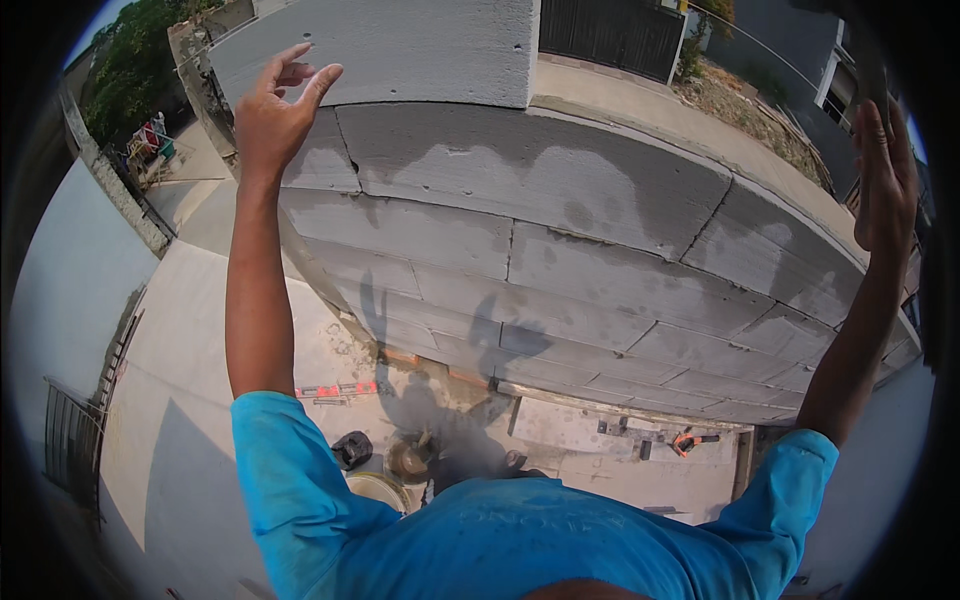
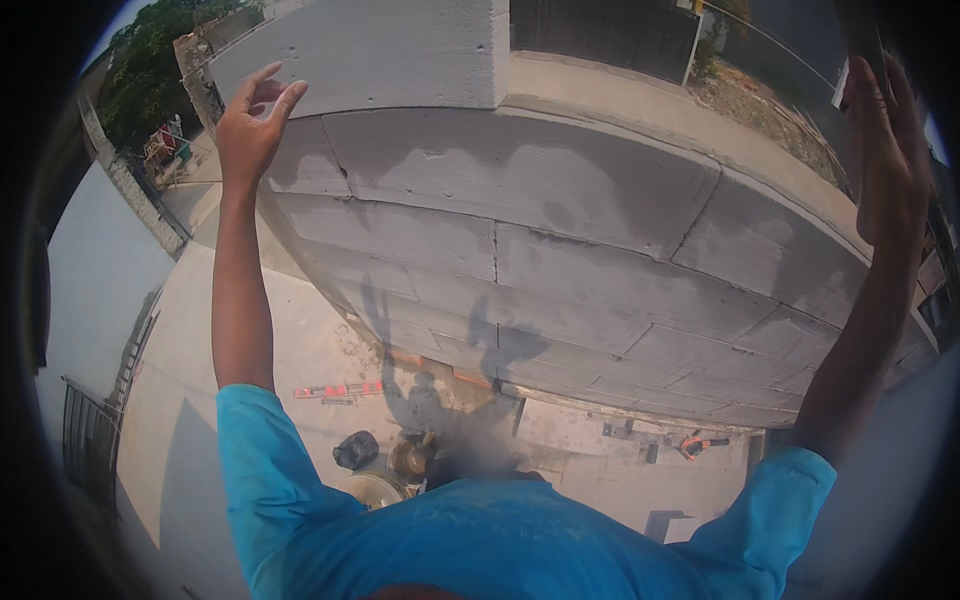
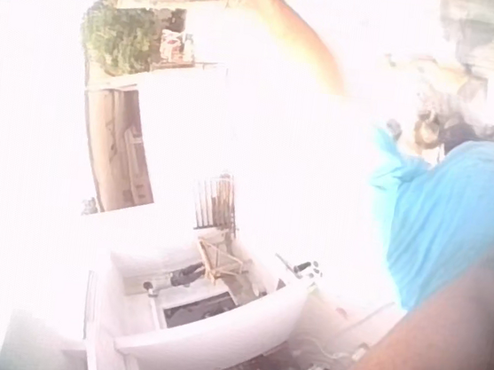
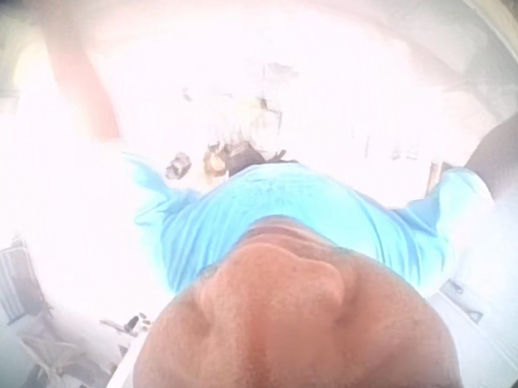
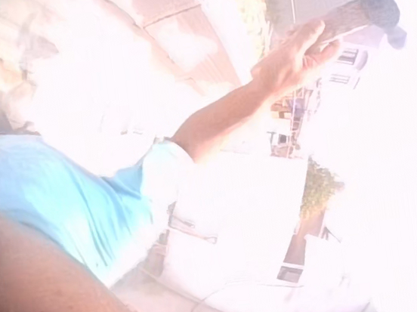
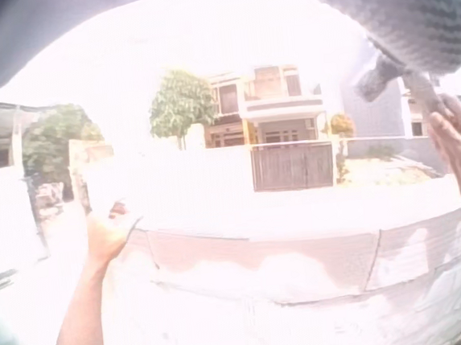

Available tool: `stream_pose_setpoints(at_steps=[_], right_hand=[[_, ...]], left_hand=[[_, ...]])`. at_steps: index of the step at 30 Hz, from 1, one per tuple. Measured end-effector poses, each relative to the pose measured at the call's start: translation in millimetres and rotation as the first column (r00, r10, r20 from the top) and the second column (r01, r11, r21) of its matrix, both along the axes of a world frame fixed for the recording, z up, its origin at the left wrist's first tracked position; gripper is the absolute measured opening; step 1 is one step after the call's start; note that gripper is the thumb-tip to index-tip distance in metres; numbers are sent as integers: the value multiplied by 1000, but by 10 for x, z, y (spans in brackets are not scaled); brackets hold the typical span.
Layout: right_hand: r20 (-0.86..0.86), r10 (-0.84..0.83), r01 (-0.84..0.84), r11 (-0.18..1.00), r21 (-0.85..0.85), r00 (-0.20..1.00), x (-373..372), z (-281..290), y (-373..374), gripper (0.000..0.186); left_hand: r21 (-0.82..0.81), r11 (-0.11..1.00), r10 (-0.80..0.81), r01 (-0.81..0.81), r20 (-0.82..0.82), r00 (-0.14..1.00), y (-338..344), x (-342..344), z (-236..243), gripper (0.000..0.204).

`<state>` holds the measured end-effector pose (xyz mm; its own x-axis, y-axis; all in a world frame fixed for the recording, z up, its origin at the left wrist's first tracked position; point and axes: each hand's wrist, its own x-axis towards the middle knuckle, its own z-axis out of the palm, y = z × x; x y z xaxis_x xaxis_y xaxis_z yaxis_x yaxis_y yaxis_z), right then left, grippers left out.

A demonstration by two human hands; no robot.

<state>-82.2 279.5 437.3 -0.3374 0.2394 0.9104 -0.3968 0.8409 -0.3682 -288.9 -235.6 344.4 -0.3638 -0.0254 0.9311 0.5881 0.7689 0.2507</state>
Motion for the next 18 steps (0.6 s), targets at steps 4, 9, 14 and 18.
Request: stream_pose_setpoints(at_steps=[4,9,14,18], right_hand=[[230,-51,-5,972,237,972,-481,945,-529,56],[279,99,-171,954,248,955,-1653,1140,-1674,67],[328,92,-196,934,300,940,-2045,1649,-2060,69],[501,86,-307,873,378,861,-2447,1417,-2347,60]], left_hand=[[-234,966,79,-109,-131,988,-373,-561,725,68],[-452,851,250,-268,-100,963,-996,-1226,1146,86],[-552,831,161,-74,110,981,-240,-1541,1281,88],[-552,828,185,-101,100,978,-346,-1532,1309,77]])
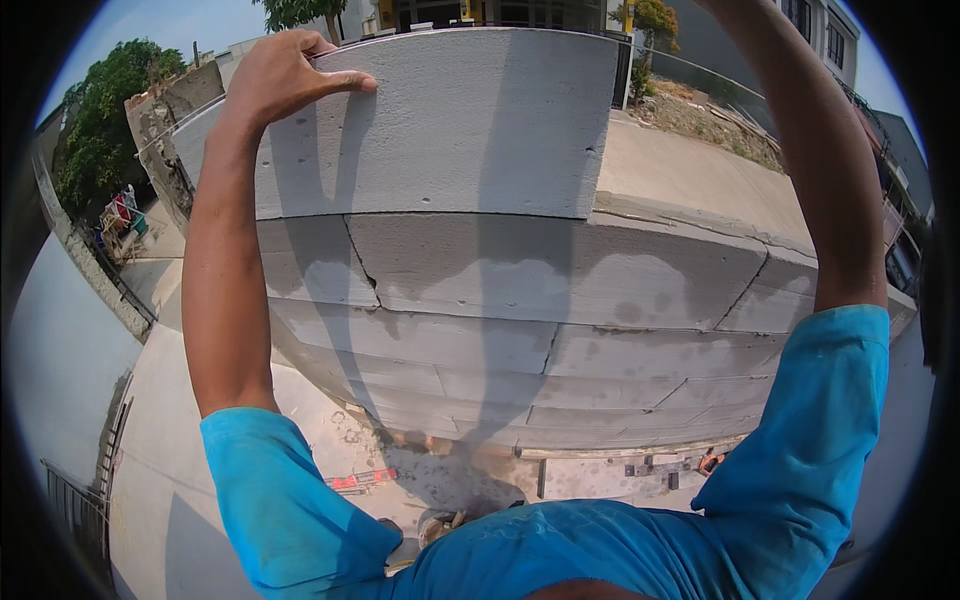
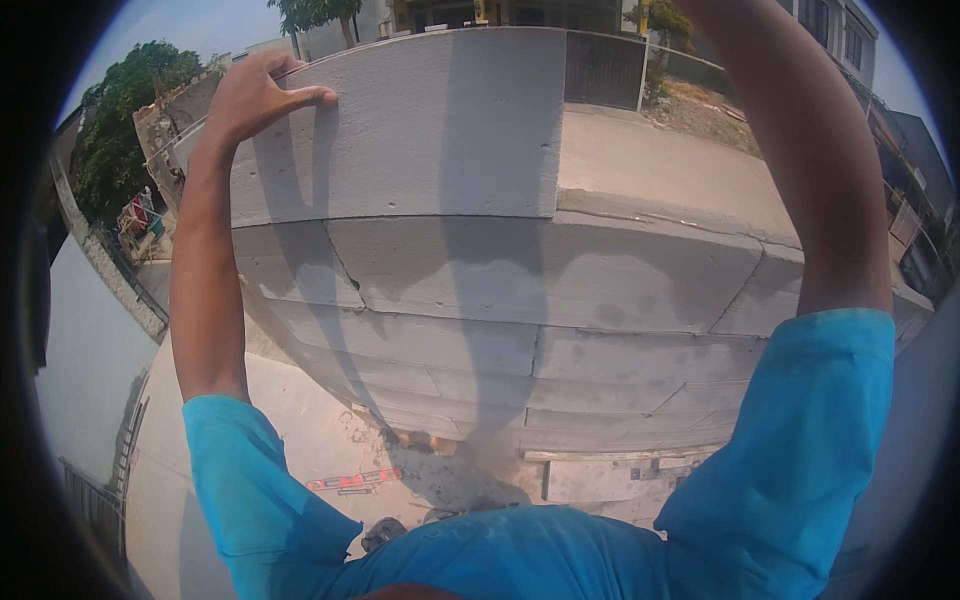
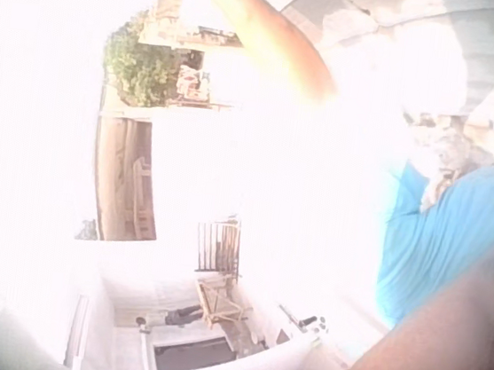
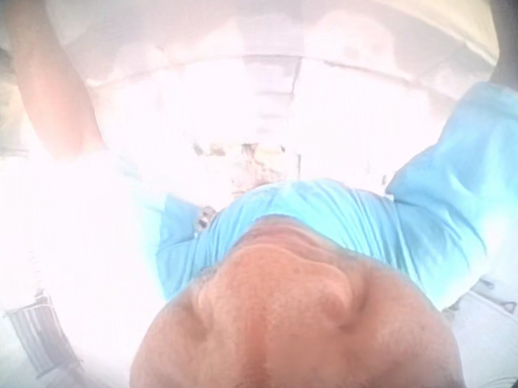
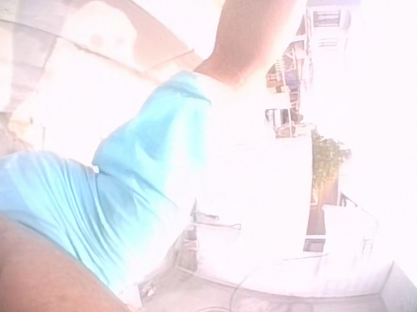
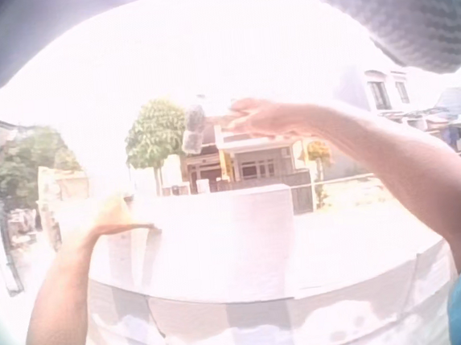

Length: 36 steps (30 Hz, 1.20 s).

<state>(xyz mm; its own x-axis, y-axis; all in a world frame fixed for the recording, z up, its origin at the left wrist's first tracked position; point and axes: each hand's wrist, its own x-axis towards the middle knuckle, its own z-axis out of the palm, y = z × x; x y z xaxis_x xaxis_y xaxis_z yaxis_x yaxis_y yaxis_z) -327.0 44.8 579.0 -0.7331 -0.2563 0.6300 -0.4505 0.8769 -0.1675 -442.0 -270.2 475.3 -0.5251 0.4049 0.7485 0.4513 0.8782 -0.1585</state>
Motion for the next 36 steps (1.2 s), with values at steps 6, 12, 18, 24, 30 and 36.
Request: stream_pose_setpoints(at_steps=[6,12,18,24,30,36], right_hand=[[369,58,-75,997,31,927,-153,79,49,57],[95,-31,32,999,-1,995,16,103,160,59],[353,-107,31,976,215,929,51,96,158,60],[133,-82,77,996,38,988,446,38,183,58],[305,-77,36,990,139,949,269,43,302,60],[148,-136,133,991,28,980,387,75,509,63]], left_hand=[[0,999,-38,38,15,999,-27,-22,73,73],[7,996,-91,91,-2,996,-31,20,94,78],[-6,986,-164,164,-112,980,-69,-147,26,83],[-8,997,-83,83,-51,995,-76,-155,75,88],[-30,999,-25,26,17,1000,-35,-110,79,86],[29,990,-133,136,-95,987,-96,-238,41,85]])
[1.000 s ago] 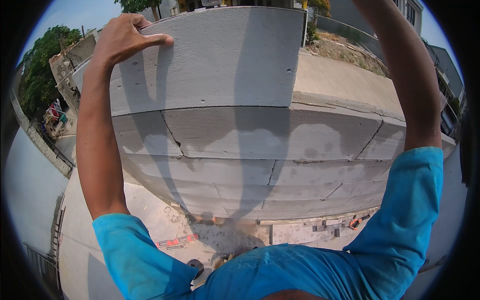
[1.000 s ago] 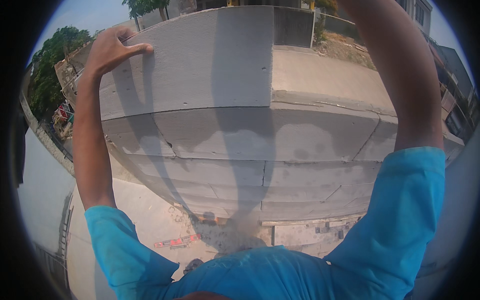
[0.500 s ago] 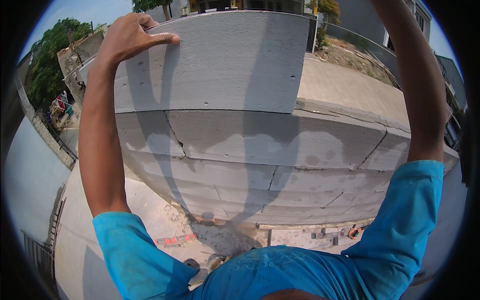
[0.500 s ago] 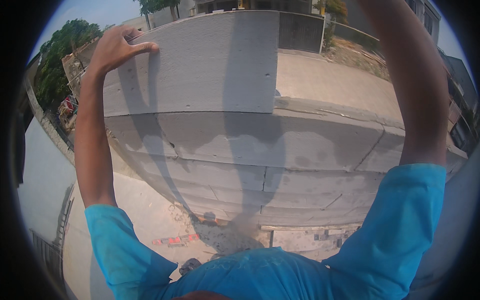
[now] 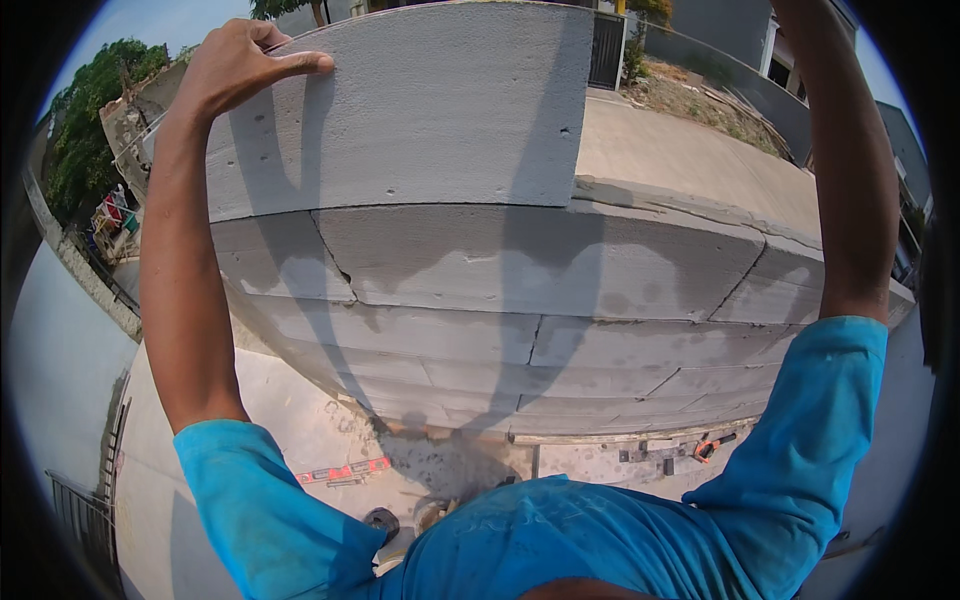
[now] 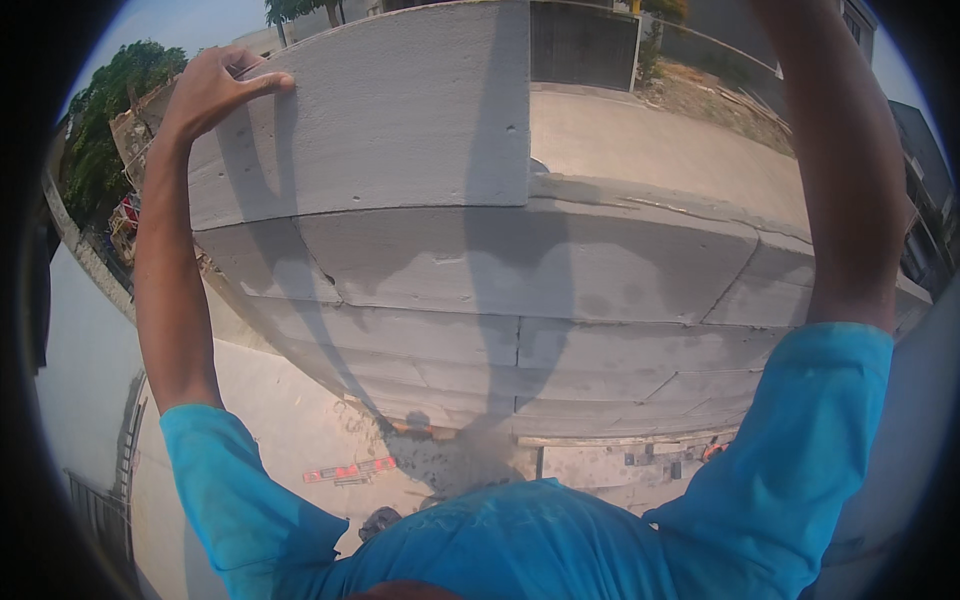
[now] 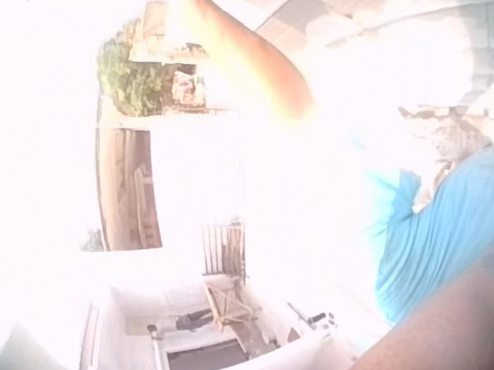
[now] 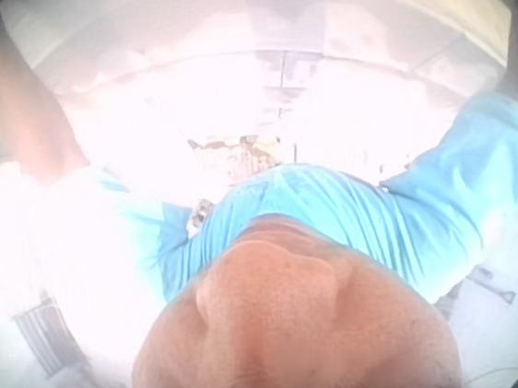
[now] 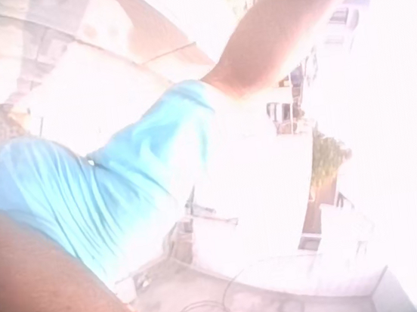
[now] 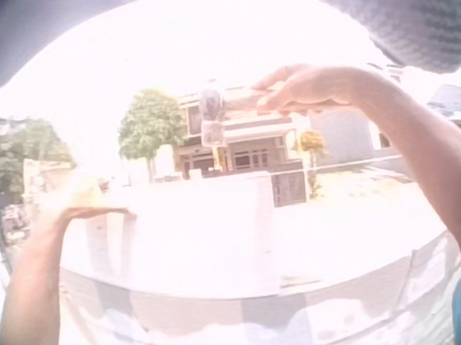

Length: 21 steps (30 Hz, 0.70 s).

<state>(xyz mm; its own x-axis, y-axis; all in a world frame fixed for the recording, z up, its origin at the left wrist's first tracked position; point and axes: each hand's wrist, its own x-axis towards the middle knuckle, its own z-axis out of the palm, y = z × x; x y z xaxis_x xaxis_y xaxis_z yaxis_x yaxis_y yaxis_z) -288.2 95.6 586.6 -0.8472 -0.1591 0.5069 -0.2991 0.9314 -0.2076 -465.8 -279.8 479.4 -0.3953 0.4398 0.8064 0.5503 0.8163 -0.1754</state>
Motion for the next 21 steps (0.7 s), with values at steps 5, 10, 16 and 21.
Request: stream_pose_setpoints(at_steps=[5,10,16,21], right_hand=[[126,-46,33,994,103,991,22,-55,92,64],[241,59,-64,998,14,969,203,-47,10,62],[145,-84,77,995,56,986,-281,-189,-30,61],[105,-135,121,983,135,985,402,-64,-443,58]], left_hand=[[1,1000,-24,24,14,1000,38,20,23,82],[-7,1000,12,-11,81,997,30,34,19,83],[-84,984,163,-158,63,985,-152,87,23,85],[-15,999,46,-46,40,998,278,229,-21,91]])
